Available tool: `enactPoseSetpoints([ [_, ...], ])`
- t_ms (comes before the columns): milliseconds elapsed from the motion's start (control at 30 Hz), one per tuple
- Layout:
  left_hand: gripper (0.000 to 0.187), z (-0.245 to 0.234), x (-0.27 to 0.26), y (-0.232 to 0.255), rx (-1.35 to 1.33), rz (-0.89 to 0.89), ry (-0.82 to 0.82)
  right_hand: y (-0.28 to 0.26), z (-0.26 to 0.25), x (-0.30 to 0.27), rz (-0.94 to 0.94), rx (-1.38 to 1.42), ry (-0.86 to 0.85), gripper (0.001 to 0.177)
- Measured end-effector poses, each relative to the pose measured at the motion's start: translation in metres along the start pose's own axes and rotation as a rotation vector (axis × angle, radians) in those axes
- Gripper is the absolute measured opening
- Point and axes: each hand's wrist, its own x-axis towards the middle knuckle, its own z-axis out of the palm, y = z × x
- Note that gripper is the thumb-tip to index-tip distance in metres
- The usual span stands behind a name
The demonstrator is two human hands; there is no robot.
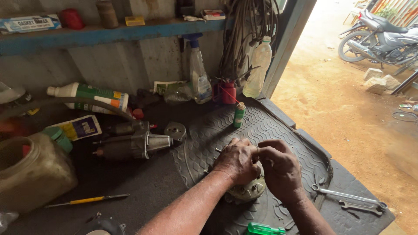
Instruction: The person works on a metal component by hand, using a small green tool to adjust internal parts and handling several small screws and metal plates on a workbench.
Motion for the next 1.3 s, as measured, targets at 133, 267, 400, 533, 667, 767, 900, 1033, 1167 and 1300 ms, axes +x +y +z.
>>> enactPoseSetpoints([
  [133,0.029,-0.002,0.002,0.003,0.015,-0.059,-0.046,0.001,0.001,-0.005,-0.073,-0.08,0.031,0.026],
  [267,0.024,-0.002,0.003,0.004,-0.021,-0.088,-0.039,0.0,0.014,-0.017,0.003,0.109,0.195,0.019],
  [400,0.024,0.0,0.004,0.001,-0.017,-0.092,-0.035,0.003,0.033,-0.02,0.302,0.661,0.336,0.021],
  [533,0.024,0.002,0.003,-0.001,-0.014,-0.067,-0.032,-0.003,0.041,-0.023,0.335,0.611,0.417,0.028],
  [667,0.024,0.004,0.002,-0.004,-0.022,-0.029,-0.005,-0.006,0.041,-0.024,0.454,0.664,0.498,0.026],
  [767,0.021,0.004,0.0,-0.005,-0.036,-0.031,0.001,0.007,0.032,-0.011,0.731,0.894,0.516,0.028],
  [900,0.019,0.001,0.0,-0.003,-0.031,-0.037,-0.009,0.026,0.018,0.015,0.904,0.864,0.284,0.026],
  [1033,0.025,0.001,0.0,-0.003,-0.005,-0.037,-0.051,0.019,0.011,0.021,0.666,0.586,0.008,0.021],
  [1167,0.029,0.003,0.004,-0.006,-0.003,-0.005,0.004,0.004,0.005,0.014,0.41,0.234,-0.076,0.017],
  [1300,0.025,0.005,0.003,-0.005,0.031,-0.014,-0.033,0.001,0.001,0.0,0.0,-0.272,-0.002,0.013],
])
